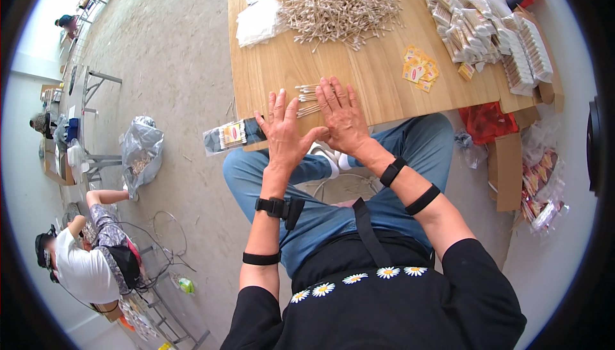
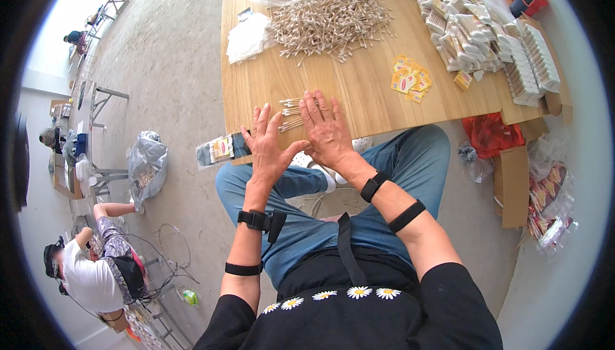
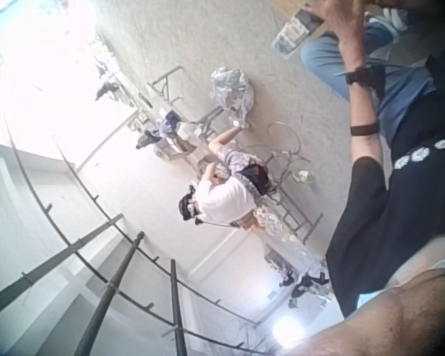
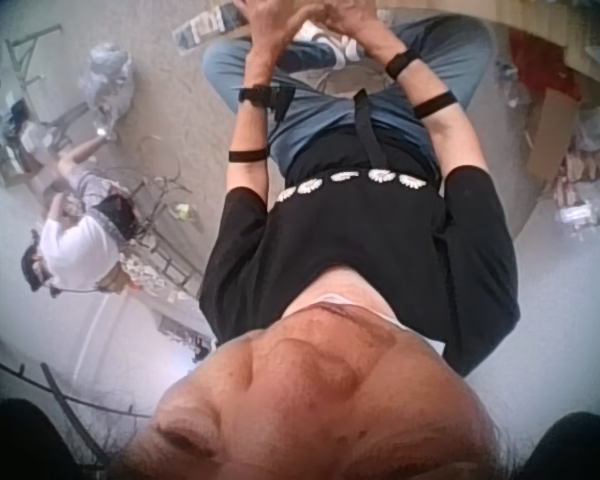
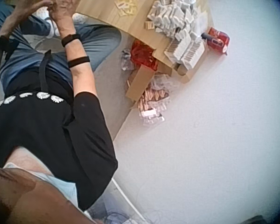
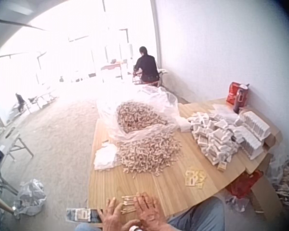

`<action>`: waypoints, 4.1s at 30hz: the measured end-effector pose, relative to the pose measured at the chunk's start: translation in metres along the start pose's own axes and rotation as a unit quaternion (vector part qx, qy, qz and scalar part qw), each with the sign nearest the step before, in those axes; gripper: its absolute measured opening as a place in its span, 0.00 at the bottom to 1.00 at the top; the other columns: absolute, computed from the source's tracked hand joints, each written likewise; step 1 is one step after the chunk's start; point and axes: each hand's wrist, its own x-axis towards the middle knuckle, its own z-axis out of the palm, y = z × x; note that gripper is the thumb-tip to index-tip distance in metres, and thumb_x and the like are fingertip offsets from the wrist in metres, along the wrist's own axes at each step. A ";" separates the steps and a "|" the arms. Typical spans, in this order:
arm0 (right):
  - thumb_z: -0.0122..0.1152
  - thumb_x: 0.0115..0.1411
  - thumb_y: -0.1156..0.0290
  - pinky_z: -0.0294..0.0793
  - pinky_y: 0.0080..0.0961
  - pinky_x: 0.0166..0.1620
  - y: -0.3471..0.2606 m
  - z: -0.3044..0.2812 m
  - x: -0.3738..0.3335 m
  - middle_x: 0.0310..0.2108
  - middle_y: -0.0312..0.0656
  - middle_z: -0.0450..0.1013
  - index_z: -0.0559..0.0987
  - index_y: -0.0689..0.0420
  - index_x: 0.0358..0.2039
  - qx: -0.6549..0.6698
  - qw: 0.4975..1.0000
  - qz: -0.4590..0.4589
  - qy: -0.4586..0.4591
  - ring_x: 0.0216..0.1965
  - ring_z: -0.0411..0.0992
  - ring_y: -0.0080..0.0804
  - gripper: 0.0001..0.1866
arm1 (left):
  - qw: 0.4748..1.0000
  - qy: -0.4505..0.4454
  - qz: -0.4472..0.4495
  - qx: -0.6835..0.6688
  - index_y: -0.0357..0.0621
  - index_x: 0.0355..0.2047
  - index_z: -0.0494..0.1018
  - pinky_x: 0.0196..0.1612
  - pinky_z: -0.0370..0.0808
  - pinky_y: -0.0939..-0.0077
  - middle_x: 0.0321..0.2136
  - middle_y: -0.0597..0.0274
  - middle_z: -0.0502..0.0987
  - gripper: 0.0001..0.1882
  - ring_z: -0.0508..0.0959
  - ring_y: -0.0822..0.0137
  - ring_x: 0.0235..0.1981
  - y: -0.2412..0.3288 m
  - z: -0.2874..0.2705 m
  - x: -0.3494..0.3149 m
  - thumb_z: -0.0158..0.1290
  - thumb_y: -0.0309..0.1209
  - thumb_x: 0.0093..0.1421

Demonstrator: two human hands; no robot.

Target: Packing bundles of cotton swabs into plastic bags and placing them on a pile.

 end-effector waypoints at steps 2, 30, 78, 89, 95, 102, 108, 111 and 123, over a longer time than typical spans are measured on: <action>0.69 0.48 0.46 0.40 0.51 0.74 -0.001 0.001 0.001 0.74 0.48 0.48 0.56 0.61 0.71 -0.001 1.000 -0.001 -0.003 0.76 0.41 0.47 0.56 | 1.000 -0.002 -0.002 0.000 0.43 0.56 0.72 0.68 0.38 0.29 0.69 0.46 0.59 0.44 0.51 0.48 0.73 -0.001 0.001 0.001 0.69 0.57 0.45; 0.75 0.42 0.46 0.37 0.49 0.74 -0.002 -0.008 0.002 0.74 0.48 0.48 0.56 0.60 0.71 0.018 0.999 0.013 -0.045 0.76 0.41 0.46 0.61 | 1.000 -0.010 0.005 0.019 0.42 0.55 0.74 0.66 0.40 0.24 0.67 0.44 0.62 0.43 0.54 0.46 0.72 -0.001 0.007 0.022 0.57 0.66 0.53; 0.74 0.43 0.46 0.36 0.49 0.74 0.000 -0.002 0.000 0.74 0.48 0.48 0.55 0.60 0.71 0.025 0.999 0.007 -0.019 0.76 0.41 0.47 0.60 | 0.999 -0.009 0.019 -0.030 0.40 0.59 0.72 0.68 0.37 0.26 0.67 0.49 0.64 0.32 0.53 0.49 0.73 -0.004 0.016 0.020 0.57 0.49 0.62; 0.76 0.41 0.50 0.42 0.50 0.74 0.000 -0.002 0.000 0.72 0.48 0.50 0.56 0.60 0.70 0.027 1.000 0.007 -0.007 0.75 0.43 0.47 0.60 | 0.990 -0.036 0.036 -0.133 0.39 0.66 0.64 0.73 0.39 0.48 0.66 0.48 0.65 0.30 0.55 0.51 0.73 0.002 0.016 0.016 0.50 0.42 0.68; 0.75 0.42 0.51 0.43 0.48 0.74 0.001 -0.007 0.000 0.72 0.50 0.51 0.56 0.62 0.70 0.033 0.999 0.006 -0.011 0.75 0.44 0.48 0.59 | 0.925 0.050 -0.049 -0.374 0.33 0.66 0.62 0.73 0.49 0.62 0.68 0.44 0.62 0.29 0.53 0.51 0.73 0.007 0.013 0.011 0.46 0.40 0.71; 0.75 0.40 0.58 0.44 0.44 0.75 -0.029 -0.001 -0.002 0.71 0.56 0.51 0.57 0.65 0.69 0.058 0.998 -0.018 -0.005 0.74 0.46 0.53 0.58 | 0.898 0.115 -0.055 -0.421 0.31 0.66 0.61 0.72 0.50 0.63 0.68 0.42 0.61 0.30 0.54 0.52 0.73 0.005 0.034 0.024 0.42 0.43 0.73; 0.73 0.42 0.57 0.41 0.44 0.75 -0.042 0.002 -0.001 0.71 0.57 0.50 0.57 0.66 0.69 0.028 1.000 0.000 -0.002 0.74 0.45 0.54 0.56 | 0.895 0.084 -0.064 -0.433 0.31 0.66 0.61 0.72 0.49 0.62 0.68 0.44 0.61 0.29 0.54 0.53 0.73 0.003 0.029 0.021 0.44 0.37 0.70; 0.73 0.43 0.58 0.41 0.44 0.75 -0.041 -0.001 -0.002 0.71 0.57 0.50 0.56 0.67 0.69 0.026 1.000 -0.003 -0.002 0.74 0.45 0.55 0.56 | 0.894 0.070 -0.069 -0.438 0.32 0.66 0.61 0.73 0.49 0.62 0.68 0.45 0.61 0.29 0.54 0.53 0.73 0.002 0.020 0.018 0.45 0.34 0.68; 0.70 0.43 0.64 0.44 0.46 0.74 -0.035 0.011 -0.004 0.72 0.57 0.50 0.56 0.67 0.69 0.089 0.995 -0.012 0.043 0.74 0.45 0.56 0.54 | 0.999 -0.008 0.025 -0.031 0.34 0.68 0.58 0.75 0.42 0.54 0.71 0.45 0.55 0.43 0.46 0.48 0.75 -0.003 0.004 -0.018 0.53 0.23 0.48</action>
